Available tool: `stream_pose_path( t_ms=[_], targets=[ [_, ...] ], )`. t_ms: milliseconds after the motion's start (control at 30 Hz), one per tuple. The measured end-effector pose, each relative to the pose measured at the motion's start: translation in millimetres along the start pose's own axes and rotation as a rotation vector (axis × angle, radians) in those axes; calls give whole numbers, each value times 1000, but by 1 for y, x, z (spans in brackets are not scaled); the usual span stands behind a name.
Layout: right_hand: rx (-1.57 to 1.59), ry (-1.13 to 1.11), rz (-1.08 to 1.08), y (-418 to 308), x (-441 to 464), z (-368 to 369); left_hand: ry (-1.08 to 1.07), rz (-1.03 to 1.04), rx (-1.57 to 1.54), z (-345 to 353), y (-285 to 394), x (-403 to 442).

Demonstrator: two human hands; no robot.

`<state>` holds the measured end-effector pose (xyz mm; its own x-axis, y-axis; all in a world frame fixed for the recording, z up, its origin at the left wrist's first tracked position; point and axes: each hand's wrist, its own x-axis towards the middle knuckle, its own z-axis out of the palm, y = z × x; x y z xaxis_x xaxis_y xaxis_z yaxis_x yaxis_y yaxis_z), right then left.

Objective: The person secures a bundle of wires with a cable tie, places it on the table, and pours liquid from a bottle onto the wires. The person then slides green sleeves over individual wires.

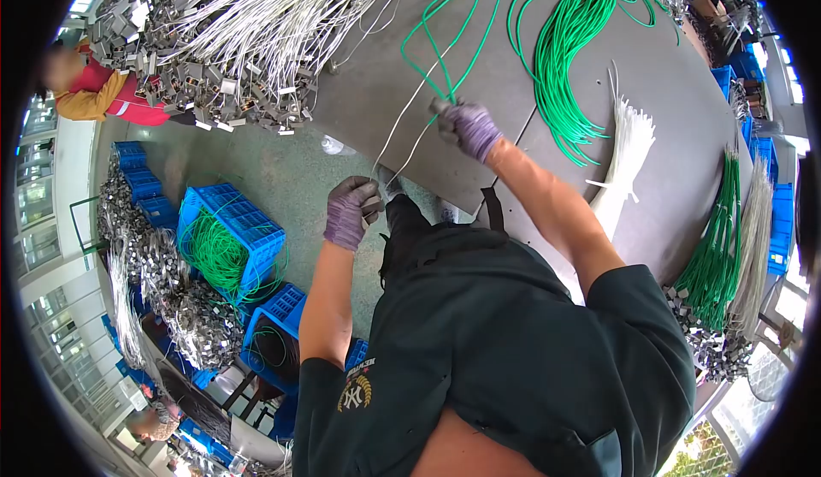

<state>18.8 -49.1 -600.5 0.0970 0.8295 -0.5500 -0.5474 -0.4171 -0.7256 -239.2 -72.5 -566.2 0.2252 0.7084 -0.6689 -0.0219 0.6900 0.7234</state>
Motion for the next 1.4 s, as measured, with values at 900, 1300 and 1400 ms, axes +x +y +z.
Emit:
stream_pose_path(
  t_ms=[900, 1300, 1400],
  targets=[
    [-354, -136, 98, 14, -26, 35, -81, 151, -214, 41, 19, 78],
    [-80, -72, 61, 28, -35, 44, 37, 147, -408, 63, 20, 88],
    [-145, -134, 40, 29, -30, 34, -96, 71, -371, 56, 23, 92]
  ],
)
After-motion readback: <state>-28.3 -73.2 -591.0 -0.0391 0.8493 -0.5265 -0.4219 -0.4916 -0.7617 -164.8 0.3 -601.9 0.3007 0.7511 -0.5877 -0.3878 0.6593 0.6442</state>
